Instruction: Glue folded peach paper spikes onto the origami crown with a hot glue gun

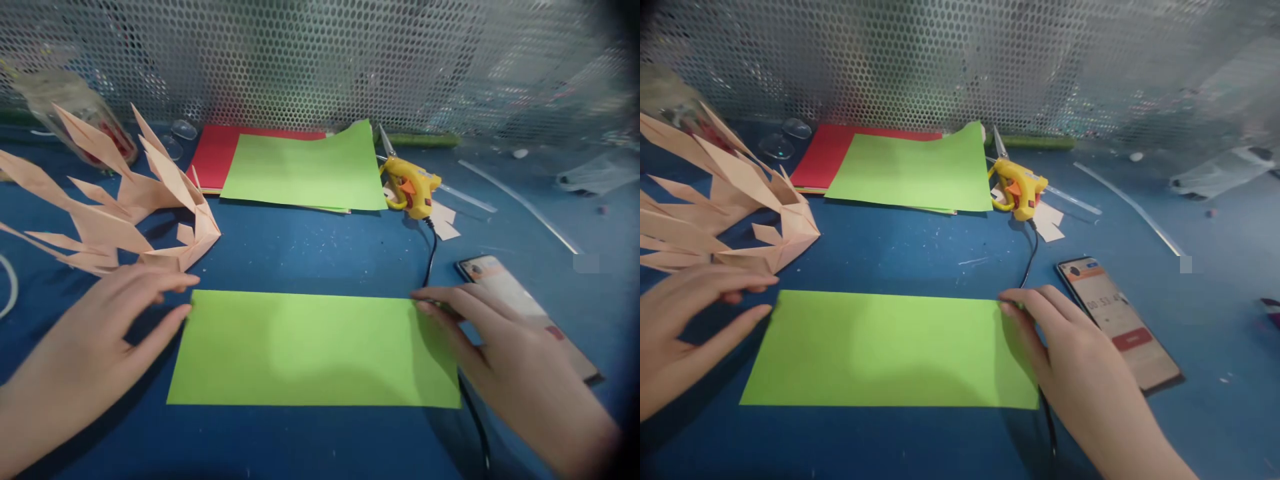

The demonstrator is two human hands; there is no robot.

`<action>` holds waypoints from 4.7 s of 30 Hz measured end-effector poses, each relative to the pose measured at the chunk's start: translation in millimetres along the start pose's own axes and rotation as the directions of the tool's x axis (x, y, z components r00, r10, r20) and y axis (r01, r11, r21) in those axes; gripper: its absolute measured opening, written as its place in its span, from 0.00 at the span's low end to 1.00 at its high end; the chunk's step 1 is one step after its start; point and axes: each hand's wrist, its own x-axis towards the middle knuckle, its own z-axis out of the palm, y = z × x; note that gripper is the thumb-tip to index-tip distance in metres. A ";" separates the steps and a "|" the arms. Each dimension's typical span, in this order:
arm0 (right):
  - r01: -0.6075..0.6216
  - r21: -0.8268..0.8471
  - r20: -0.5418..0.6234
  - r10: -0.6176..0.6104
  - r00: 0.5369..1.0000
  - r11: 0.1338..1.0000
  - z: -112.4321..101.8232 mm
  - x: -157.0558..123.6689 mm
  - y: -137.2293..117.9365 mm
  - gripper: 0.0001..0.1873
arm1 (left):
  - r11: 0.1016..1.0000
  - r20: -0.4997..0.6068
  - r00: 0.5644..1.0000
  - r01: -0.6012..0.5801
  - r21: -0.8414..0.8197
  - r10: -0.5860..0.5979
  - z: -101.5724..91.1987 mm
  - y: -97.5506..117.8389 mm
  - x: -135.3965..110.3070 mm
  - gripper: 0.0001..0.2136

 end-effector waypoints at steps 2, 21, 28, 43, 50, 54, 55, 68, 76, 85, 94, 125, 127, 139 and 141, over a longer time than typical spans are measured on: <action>-0.020 -0.039 -0.076 0.017 0.997 0.999 8.9 4.3 0.0 0.15 | 0.986 0.048 0.986 -0.160 -0.049 0.162 6.4 10.2 6.5 0.10; 0.552 0.012 0.189 -0.544 0.818 0.834 42.9 48.3 -75.5 0.25 | 0.886 0.252 0.852 -0.460 -0.062 0.460 33.7 42.9 24.8 0.21; 0.539 0.032 0.202 -0.534 0.821 0.842 45.0 50.6 -74.5 0.25 | 0.880 0.256 0.846 -0.472 -0.049 0.468 34.0 40.1 27.2 0.22; 0.521 -0.007 0.206 -0.508 0.836 0.854 41.2 49.6 -66.0 0.24 | 0.883 0.276 0.842 -0.466 -0.060 0.463 32.7 35.8 31.9 0.20; 0.512 -0.056 0.213 -0.491 0.845 0.857 39.9 41.6 -52.2 0.26 | 0.891 0.286 0.847 -0.451 -0.057 0.447 32.1 34.8 30.4 0.21; 0.504 -0.092 0.209 -0.479 0.853 0.859 35.7 35.9 -41.7 0.25 | 0.887 0.300 0.838 -0.456 -0.070 0.455 31.3 34.2 31.9 0.21; 0.501 -0.097 0.211 -0.475 0.855 0.860 34.0 34.6 -39.1 0.26 | 0.887 0.302 0.838 -0.455 -0.075 0.455 31.4 34.2 32.1 0.21; 0.477 -0.160 0.181 -0.449 0.875 0.864 20.0 20.8 -17.9 0.21 | 0.956 0.290 0.911 -0.270 -0.113 0.292 35.3 33.7 27.3 0.20; 0.456 -0.073 0.085 -0.450 0.889 0.887 28.6 22.9 -25.7 0.13 | 0.989 0.286 0.947 -0.129 -0.070 0.144 32.0 30.2 24.7 0.23; 0.355 0.230 0.114 -0.387 0.915 0.906 32.0 23.1 -38.1 0.10 | 0.987 0.311 0.942 -0.088 -0.134 0.126 22.7 18.1 35.6 0.13; 0.489 0.193 0.090 -0.512 0.855 0.851 39.3 33.7 -57.4 0.15 | 0.881 0.246 0.848 -0.469 -0.064 0.469 25.3 36.5 23.4 0.21; 0.491 -0.232 0.036 -0.497 0.867 0.840 3.3 -7.0 26.6 0.14 | 0.896 0.253 0.861 -0.439 -0.069 0.441 28.4 36.3 20.9 0.22; 0.450 -0.213 -0.007 -0.462 0.887 0.867 0.5 -7.8 24.3 0.11 | 0.900 0.236 0.868 -0.425 -0.097 0.436 29.9 36.4 18.5 0.23; 0.288 0.295 0.058 -0.318 0.946 0.911 24.5 40.2 -50.2 0.09 | 0.902 0.098 0.932 -0.307 -0.304 0.350 25.5 42.1 24.4 0.12; 0.312 0.350 0.027 -0.343 0.939 0.883 25.2 42.5 -60.3 0.11 | 0.915 0.066 0.955 -0.254 -0.313 0.288 23.4 42.9 28.2 0.07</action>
